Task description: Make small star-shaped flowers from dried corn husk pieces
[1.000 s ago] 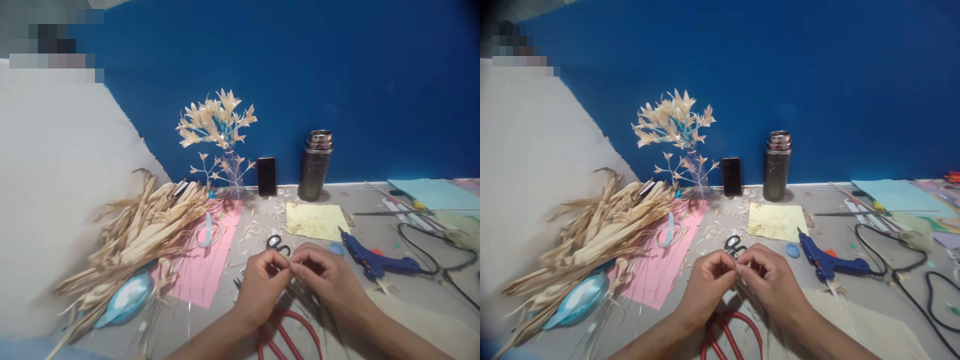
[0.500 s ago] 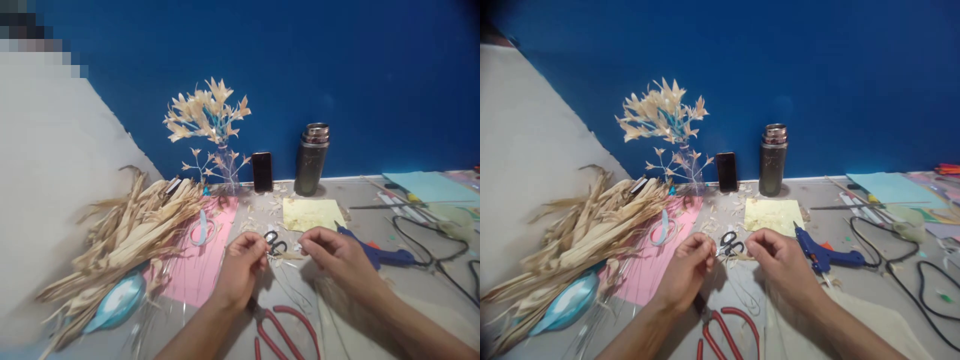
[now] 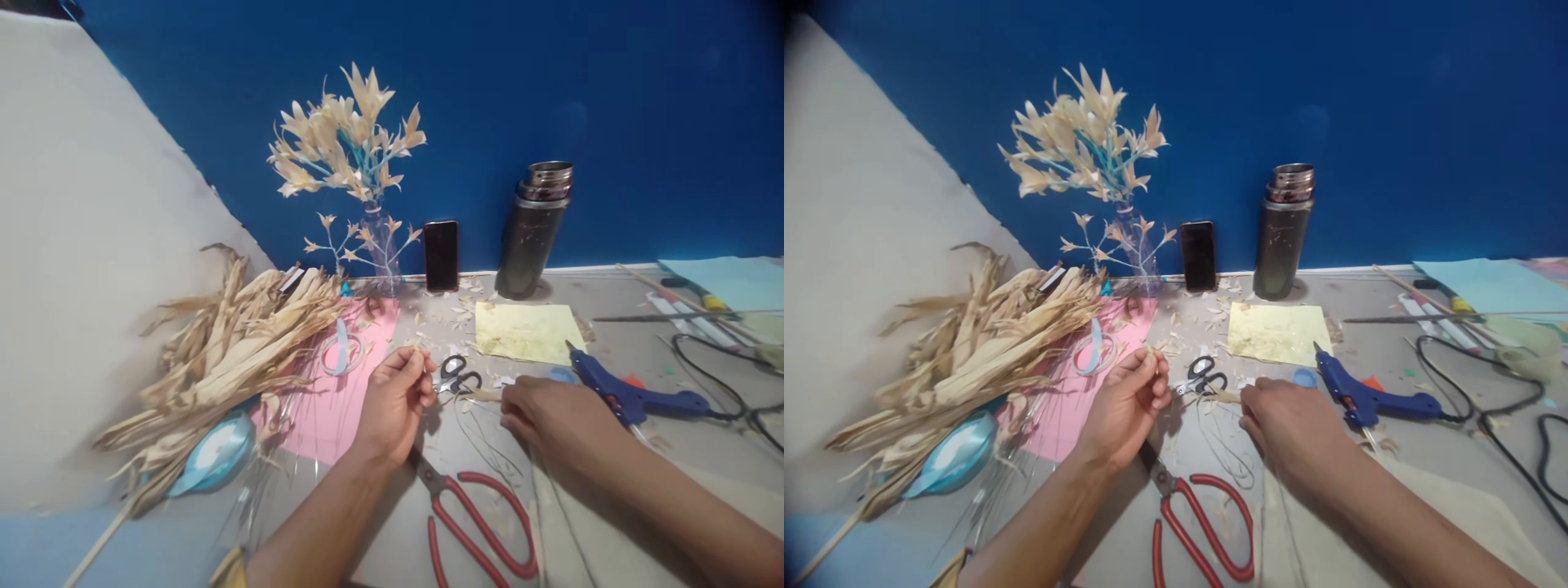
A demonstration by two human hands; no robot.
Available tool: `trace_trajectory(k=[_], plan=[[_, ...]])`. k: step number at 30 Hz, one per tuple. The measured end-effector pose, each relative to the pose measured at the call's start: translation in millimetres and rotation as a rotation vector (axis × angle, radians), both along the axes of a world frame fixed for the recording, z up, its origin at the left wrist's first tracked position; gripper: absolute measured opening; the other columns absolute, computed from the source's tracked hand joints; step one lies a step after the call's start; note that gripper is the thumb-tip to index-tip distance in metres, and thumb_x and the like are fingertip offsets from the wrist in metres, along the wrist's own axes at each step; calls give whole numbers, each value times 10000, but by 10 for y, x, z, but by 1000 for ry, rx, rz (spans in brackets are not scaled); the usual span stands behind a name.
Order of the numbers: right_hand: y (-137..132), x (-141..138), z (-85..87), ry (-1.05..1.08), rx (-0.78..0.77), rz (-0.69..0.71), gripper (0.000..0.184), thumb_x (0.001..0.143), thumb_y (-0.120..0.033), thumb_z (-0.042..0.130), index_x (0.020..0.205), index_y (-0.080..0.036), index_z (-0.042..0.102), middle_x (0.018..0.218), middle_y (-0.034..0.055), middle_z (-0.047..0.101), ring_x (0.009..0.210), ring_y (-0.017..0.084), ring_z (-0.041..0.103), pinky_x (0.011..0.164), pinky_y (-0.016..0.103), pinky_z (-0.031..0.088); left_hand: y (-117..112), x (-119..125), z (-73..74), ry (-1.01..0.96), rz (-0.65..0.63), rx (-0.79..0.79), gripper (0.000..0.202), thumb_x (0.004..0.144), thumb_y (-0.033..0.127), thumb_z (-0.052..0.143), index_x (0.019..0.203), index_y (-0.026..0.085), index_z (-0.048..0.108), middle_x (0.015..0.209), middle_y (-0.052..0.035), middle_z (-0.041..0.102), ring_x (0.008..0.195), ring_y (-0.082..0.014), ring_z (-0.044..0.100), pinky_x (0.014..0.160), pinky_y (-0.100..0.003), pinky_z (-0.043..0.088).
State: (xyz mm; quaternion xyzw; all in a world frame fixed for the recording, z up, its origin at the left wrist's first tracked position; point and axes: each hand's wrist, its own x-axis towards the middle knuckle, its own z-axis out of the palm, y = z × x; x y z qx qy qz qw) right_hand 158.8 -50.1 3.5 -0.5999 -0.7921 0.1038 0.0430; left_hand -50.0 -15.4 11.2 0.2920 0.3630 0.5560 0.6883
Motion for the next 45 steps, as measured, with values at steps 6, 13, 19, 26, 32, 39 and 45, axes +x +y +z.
trace_trajectory(k=[6,13,19,26,32,39,45], plan=[[10,45,83,200,-31,19,193,916,-256,543,755,-228,645,772,27,721,712,207,630,620,291,325,-23,-1,18,-6,18,-12,302,665,280,883,757,145,629,745,14,607,548,-51,497,469,-162,363],[17,12,103,316,-147,-26,217,897,-213,519,710,-216,631,722,29,709,666,192,599,595,282,328,-24,-25,78,-30,63,34,259,677,256,865,719,149,632,730,11,607,560,-65,507,496,-178,388],[-44,-13,155,431,-282,10,160,784,-136,569,667,-218,641,630,-7,660,579,153,542,516,252,289,-26,-43,88,-78,52,6,250,689,227,838,750,159,606,755,4,615,561,-72,507,493,-183,387],[4,-27,171,427,-143,-26,153,847,-223,584,725,-222,677,706,18,710,649,186,601,572,271,340,-20,-24,97,-71,64,-10,273,679,233,858,763,156,610,755,-1,626,559,-70,508,479,-177,384],[185,237,132,394,159,-296,259,938,-355,475,807,-223,656,793,59,743,703,238,636,626,322,374,-12,-30,74,-48,43,-7,276,666,234,870,759,143,626,736,1,618,562,-67,507,480,-172,383],[214,353,135,497,373,-388,259,926,-362,475,765,-227,625,690,27,690,653,209,603,636,318,385,10,-19,37,-34,34,-2,287,666,257,871,760,138,628,736,13,608,554,-59,508,473,-166,372],[100,183,97,552,270,-142,317,948,-382,509,685,-223,583,584,-15,613,546,160,542,564,274,361,41,-20,8,-31,28,-2,259,677,248,847,773,139,632,721,17,597,548,-59,498,461,-161,358]])
